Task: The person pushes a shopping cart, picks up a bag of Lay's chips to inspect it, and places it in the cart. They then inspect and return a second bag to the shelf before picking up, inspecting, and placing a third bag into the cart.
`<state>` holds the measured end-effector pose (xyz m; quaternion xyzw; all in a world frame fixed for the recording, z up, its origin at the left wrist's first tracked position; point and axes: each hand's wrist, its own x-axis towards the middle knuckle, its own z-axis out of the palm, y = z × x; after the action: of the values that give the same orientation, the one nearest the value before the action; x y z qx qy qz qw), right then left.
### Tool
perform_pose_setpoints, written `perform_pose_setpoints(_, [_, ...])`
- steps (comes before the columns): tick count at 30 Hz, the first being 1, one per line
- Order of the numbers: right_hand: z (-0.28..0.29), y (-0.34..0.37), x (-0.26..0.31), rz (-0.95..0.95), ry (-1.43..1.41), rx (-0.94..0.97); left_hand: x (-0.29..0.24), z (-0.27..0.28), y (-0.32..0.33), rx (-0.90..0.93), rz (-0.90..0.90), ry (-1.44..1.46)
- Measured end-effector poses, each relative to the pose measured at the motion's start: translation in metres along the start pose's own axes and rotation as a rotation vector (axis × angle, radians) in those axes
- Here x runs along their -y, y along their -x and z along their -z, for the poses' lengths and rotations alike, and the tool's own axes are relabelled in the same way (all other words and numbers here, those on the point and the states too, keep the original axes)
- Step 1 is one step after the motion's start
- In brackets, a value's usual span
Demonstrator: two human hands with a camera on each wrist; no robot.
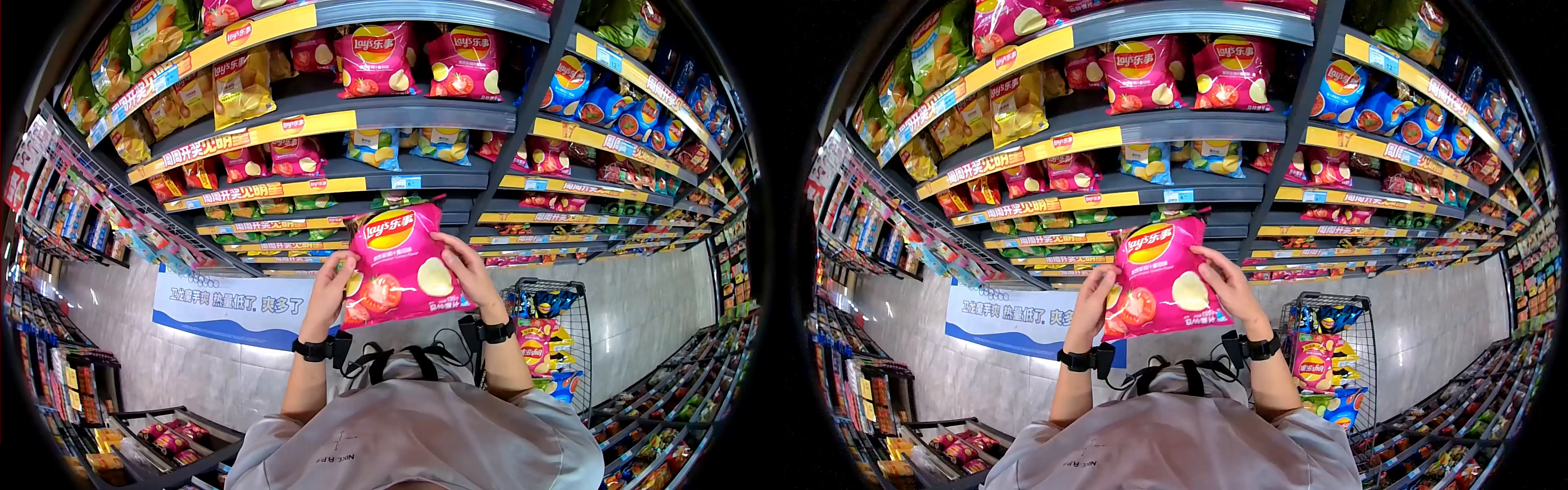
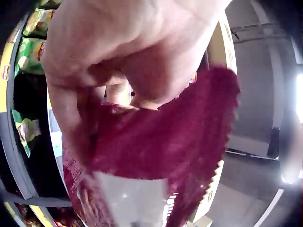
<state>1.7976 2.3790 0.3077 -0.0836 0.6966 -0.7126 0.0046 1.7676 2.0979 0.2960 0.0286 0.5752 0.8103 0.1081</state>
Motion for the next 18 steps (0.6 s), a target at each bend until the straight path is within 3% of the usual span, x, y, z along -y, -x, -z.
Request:
perform_pose_setpoints(2, [0.002,-0.007,-0.02,0.113,0.018,-0.091,-0.002,0.001,0.001,0.043,0.025,0.068])
perform_pose_setpoints(4, [0.014,-0.008,-0.033,-0.098,-0.086,-0.075,-0.014,-0.006,0.005,0.083,0.091,0.2])
perform_pose_setpoints(6, [0.012,-0.004,-0.041,-0.122,-0.151,-0.107,0.001,0.005,0.0,0.099,0.033,0.22])
perform_pose_setpoints(9, [0.011,-0.002,-0.04,-0.174,-0.32,-0.049,0.001,0.008,-0.001,0.078,0.136,0.268])
perform_pose_setpoints(12, [0.009,-0.003,-0.032,-0.253,-0.357,-0.055,0.007,0.015,-0.005,0.172,0.158,0.282])
perform_pose_setpoints(18, [0.008,-0.002,-0.034,-0.275,-0.364,-0.098,0.004,0.01,-0.003,0.131,0.168,0.258])
